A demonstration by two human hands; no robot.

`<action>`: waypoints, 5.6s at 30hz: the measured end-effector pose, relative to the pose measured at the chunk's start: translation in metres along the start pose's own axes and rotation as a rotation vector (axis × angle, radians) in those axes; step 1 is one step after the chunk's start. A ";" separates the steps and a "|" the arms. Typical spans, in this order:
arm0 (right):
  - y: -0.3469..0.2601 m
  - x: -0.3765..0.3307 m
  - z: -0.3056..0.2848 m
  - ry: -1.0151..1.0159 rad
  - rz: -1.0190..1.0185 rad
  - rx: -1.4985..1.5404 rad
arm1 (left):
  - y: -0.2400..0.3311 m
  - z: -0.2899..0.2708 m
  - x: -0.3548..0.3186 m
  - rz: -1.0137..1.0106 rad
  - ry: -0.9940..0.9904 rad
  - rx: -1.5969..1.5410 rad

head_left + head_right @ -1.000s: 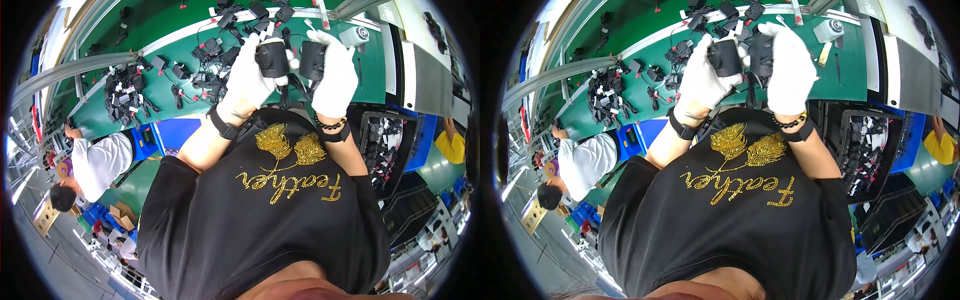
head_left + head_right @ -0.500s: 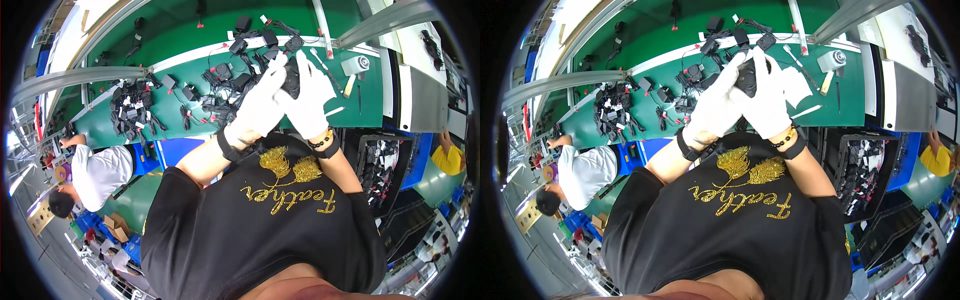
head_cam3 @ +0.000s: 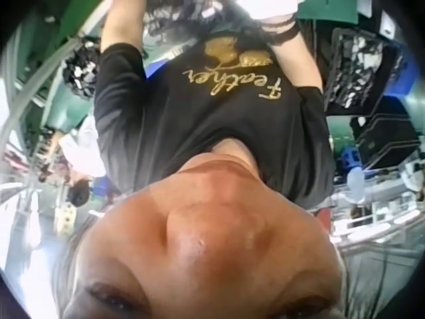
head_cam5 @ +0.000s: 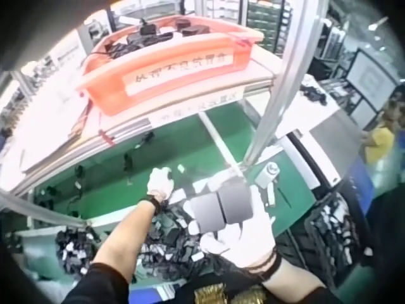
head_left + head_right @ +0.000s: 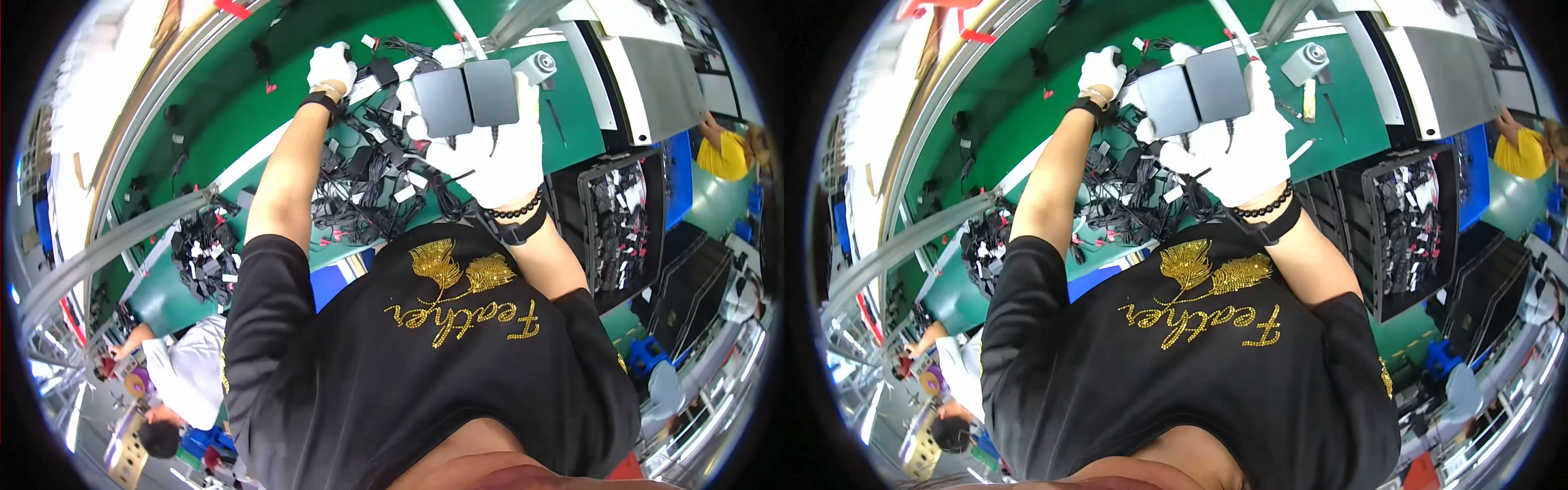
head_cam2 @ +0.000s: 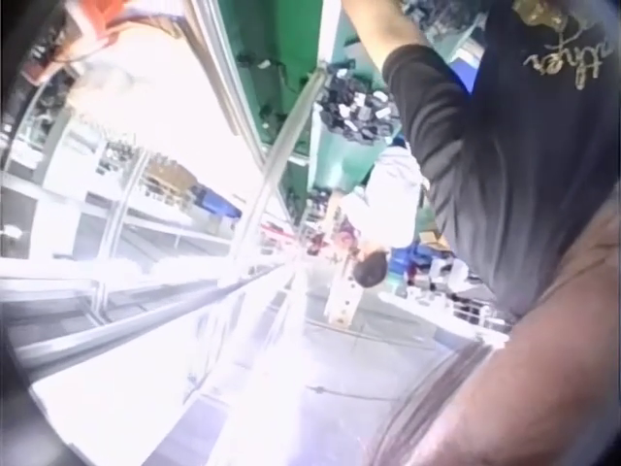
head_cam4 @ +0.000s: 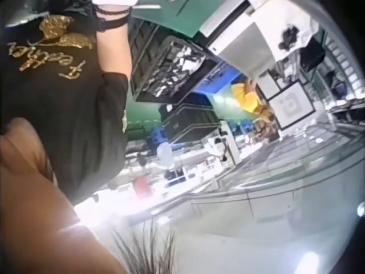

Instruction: The person picks up power adapters from a bin, inspects them by hand, and wipes their surfaces with a cloth before placing them onto a green work surface.

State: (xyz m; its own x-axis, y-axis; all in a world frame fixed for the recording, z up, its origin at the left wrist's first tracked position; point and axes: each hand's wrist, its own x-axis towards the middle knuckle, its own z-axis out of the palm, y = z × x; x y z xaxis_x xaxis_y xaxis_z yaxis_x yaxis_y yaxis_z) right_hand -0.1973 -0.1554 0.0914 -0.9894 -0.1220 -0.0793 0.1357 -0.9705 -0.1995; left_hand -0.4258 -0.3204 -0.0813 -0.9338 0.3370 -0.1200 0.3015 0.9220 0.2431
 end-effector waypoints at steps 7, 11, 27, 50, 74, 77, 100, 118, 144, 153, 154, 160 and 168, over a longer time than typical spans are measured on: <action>-0.004 -0.027 0.020 0.104 -0.051 -0.198 | -0.018 -0.049 -0.011 0.608 0.587 0.077; -0.010 -0.053 0.053 0.361 -0.267 -0.383 | 0.044 -0.164 -0.118 0.436 0.577 -0.482; -0.004 -0.135 0.010 0.304 -0.489 -0.242 | 0.288 -0.122 -0.240 0.427 0.732 -0.977; -0.112 -0.270 -0.016 0.451 -0.987 -1.488 | 0.323 -0.065 -0.225 0.326 0.344 -1.125; -0.345 -0.294 -0.294 -0.190 0.134 -3.029 | 0.243 -0.072 -0.334 -0.127 0.104 -1.586; -0.343 -0.279 -0.296 -0.161 0.386 -2.907 | 0.231 -0.069 -0.341 -0.141 0.070 -1.689; -0.041 0.173 -0.166 -0.727 -0.492 -2.751 | 0.144 -0.112 -0.221 -0.288 -0.309 -2.423; -0.051 0.031 0.000 -0.010 -0.691 -1.929 | 0.109 -0.127 -0.216 -0.142 0.050 -1.805; -0.045 -0.060 -0.001 0.198 0.033 -0.929 | 0.184 -0.135 -0.268 -0.138 0.120 -1.706; -0.001 -0.055 -0.012 0.097 -0.665 -1.863 | 0.186 -0.114 -0.263 -0.227 0.324 -1.485; 0.001 -0.057 -0.013 0.003 -0.719 -1.983 | 0.187 -0.114 -0.263 -0.199 0.344 -1.533; 0.008 -0.070 0.007 -0.180 -0.735 -1.956 | 0.178 -0.117 -0.261 -0.061 0.531 -1.664; 0.017 -0.061 -0.001 -0.046 -0.481 -1.038 | 0.157 -0.125 -0.261 -0.057 0.417 -1.578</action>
State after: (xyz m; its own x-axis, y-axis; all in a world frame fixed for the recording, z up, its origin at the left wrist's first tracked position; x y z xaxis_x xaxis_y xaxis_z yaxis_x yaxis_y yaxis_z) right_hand -0.1343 -0.1640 0.0918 -0.9487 0.1873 0.2547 -0.3002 -0.2814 -0.9114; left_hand -0.1589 -0.2869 0.1084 -0.9996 -0.0025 0.0272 0.0269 -0.2556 0.9664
